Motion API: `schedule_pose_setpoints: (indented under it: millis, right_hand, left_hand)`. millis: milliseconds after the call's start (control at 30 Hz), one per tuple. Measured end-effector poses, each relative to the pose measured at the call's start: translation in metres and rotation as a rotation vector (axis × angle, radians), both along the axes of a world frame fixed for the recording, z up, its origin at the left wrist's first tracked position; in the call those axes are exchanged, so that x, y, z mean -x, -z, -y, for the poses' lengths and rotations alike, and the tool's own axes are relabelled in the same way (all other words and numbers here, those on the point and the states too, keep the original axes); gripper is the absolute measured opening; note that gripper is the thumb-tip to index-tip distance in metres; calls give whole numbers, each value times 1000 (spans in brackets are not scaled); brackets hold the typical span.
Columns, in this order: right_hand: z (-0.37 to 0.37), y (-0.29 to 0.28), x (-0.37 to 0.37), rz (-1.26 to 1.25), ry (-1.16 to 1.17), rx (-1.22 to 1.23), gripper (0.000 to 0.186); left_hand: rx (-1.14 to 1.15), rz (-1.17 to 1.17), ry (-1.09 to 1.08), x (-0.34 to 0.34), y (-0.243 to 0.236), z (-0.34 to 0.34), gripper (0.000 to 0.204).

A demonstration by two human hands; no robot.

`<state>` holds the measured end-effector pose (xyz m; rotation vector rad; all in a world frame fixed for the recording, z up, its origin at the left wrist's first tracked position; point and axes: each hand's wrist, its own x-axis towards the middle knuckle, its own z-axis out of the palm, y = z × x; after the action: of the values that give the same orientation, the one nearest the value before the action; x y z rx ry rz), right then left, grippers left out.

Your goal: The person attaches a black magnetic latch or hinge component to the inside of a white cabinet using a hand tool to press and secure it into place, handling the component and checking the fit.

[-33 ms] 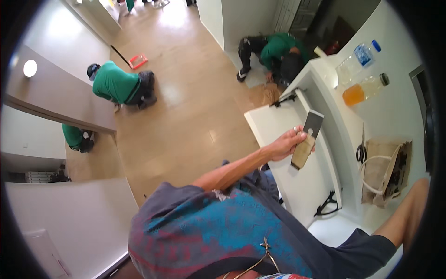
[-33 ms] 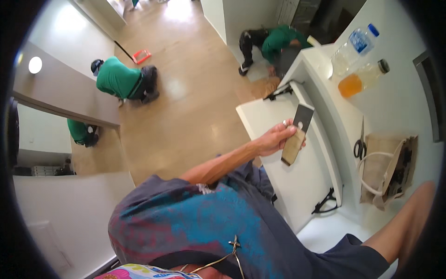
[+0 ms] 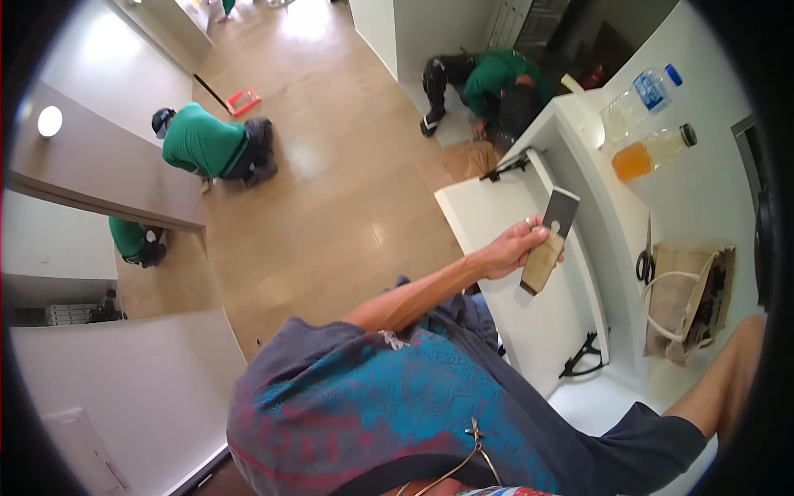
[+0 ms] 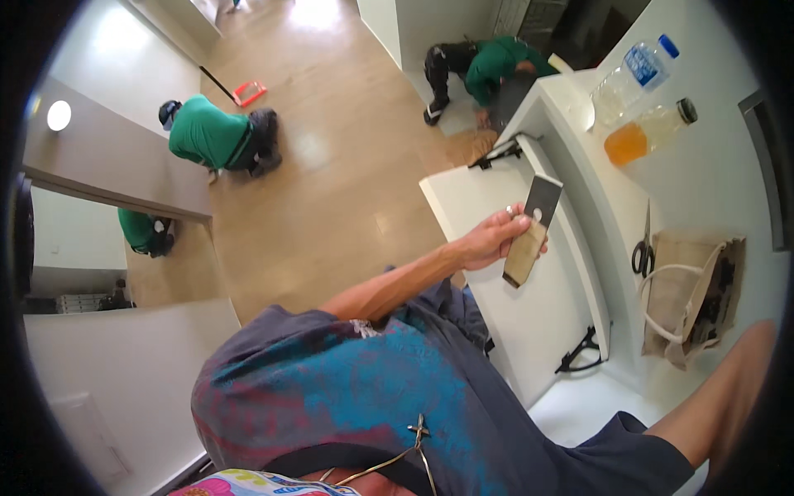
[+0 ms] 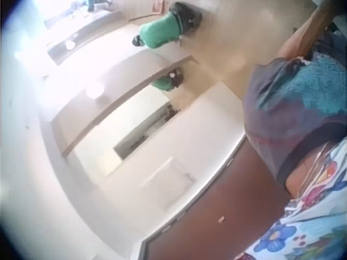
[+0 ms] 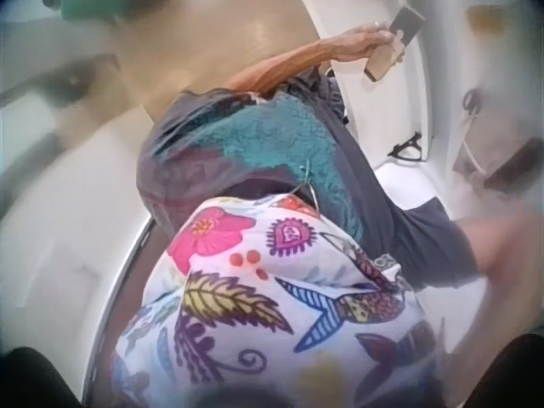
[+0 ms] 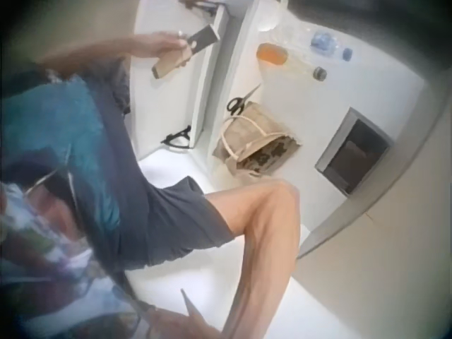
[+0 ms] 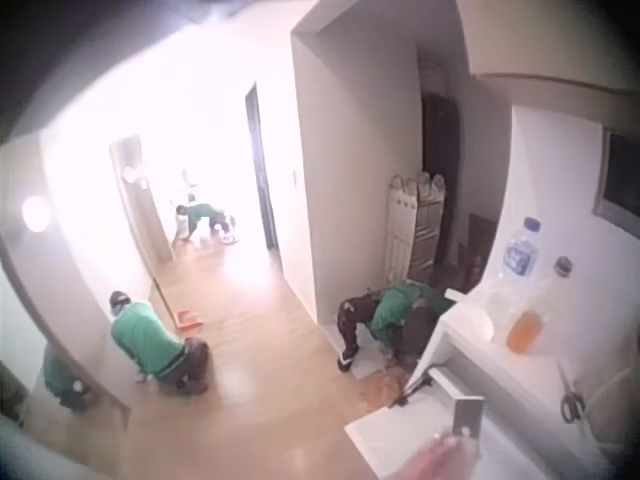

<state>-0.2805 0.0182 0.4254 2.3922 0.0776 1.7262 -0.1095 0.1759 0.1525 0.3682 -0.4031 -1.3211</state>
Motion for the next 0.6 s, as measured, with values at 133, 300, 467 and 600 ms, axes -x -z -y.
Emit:
schedule_pose_setpoints:
  millis: [133, 300, 467, 600]
  right_hand:
    - [-5, -10, 19, -16, 78, 38, 18]
    - [-9, -19, 8, -38, 77, 70, 16]
    - [-28, -52, -11, 47, 31, 156, 14]
    - [-62, -93, -5, 260, -86, 254, 13]
  left_hand:
    - [30, -35, 77, 6, -13, 14, 19]
    - [18, -98, 31, 12, -2, 19, 16]
    - [40, -127, -7, 6, -9, 20, 22]
    - [48, -162, -14, 12, -3, 46, 23]
